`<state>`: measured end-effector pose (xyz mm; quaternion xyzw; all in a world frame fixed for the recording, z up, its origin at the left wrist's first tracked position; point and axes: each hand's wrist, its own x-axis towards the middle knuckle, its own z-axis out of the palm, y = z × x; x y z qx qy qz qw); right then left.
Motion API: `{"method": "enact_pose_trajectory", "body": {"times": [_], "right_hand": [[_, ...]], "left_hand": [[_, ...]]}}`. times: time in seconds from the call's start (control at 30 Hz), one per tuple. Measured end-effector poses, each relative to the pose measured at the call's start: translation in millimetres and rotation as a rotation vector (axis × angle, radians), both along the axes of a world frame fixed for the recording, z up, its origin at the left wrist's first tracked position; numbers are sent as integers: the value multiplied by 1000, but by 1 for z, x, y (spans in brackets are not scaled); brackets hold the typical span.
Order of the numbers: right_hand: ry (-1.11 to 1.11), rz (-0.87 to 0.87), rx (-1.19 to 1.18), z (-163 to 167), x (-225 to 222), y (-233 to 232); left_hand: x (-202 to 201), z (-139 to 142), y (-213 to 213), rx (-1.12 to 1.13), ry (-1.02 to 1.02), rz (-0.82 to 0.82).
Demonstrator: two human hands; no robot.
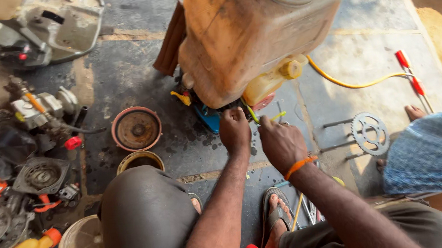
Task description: The person sits on the floor and works on a small engine mounted under a large plastic tank. They use a wrench to loosen and tighten bolts on the engine, occasionally adjusting their position and handling a yellow hose and a small container.
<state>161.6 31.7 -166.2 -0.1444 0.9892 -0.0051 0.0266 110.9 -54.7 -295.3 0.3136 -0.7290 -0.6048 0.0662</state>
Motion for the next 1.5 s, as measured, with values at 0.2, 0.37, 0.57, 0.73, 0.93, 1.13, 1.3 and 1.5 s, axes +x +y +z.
{"method": "enact_pose_trajectory", "body": {"times": [0.2,0.37,0.57,0.73,0.93,1.13,1.3,1.5], "right_hand": [[47,129,203,60,-61,-20],[15,-53,99,82,-98,-9],[7,-175,-102,75,-117,2],[-91,-298,-267,68,-117,8],[279,-201,-224,57,-102,10],[594,158,-29,37,-92,23],[547,252,71,36,-78,23],[415,212,202,36,-58,24]], "left_hand": [[15,86,1,235,292,79],[29,120,-1,-484,573,-127],[31,128,1,-613,502,-247],[30,134,-6,-771,382,-331],[23,140,-8,-910,131,-459],[13,147,4,-983,-123,-607],[5,156,-1,-1167,-165,-694],[2,157,-3,-1151,-121,-703]]}}
